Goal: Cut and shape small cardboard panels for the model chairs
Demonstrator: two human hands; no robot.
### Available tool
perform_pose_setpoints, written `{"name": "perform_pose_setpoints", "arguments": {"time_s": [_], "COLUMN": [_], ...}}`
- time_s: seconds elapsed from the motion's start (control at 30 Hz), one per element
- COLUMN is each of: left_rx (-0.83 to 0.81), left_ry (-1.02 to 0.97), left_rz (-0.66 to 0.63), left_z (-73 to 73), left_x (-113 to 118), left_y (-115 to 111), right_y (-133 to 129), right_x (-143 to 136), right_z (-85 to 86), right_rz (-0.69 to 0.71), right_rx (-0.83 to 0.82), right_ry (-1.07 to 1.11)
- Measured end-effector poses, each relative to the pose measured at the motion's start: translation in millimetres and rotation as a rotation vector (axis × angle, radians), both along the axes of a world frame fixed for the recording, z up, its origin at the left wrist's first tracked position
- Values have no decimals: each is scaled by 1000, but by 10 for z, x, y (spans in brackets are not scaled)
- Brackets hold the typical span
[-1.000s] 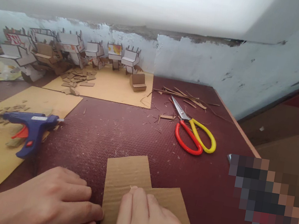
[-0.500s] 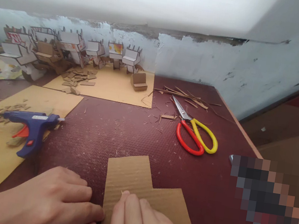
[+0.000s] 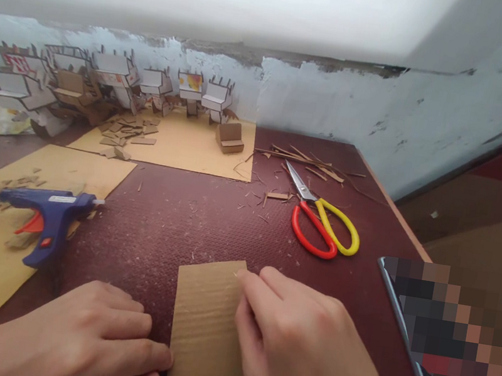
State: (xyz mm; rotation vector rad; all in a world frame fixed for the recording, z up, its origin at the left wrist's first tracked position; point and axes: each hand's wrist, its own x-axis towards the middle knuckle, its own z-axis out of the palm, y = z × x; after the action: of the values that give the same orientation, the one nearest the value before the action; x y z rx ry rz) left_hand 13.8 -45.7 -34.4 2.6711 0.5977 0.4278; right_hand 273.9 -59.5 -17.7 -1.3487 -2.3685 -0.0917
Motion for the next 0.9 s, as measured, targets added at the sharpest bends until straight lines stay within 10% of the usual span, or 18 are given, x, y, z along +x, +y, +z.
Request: {"name": "perform_pose_setpoints", "arguments": {"time_s": [0.9], "left_rx": [14], "left_ry": [7], "left_rz": [19], "left_z": [-42], "left_x": [-16], "left_y": [-38], "right_y": [-274], "right_x": [-31], "right_z": [-448], "right_rz": [47], "right_rx": [10], "right_ry": [242]}}
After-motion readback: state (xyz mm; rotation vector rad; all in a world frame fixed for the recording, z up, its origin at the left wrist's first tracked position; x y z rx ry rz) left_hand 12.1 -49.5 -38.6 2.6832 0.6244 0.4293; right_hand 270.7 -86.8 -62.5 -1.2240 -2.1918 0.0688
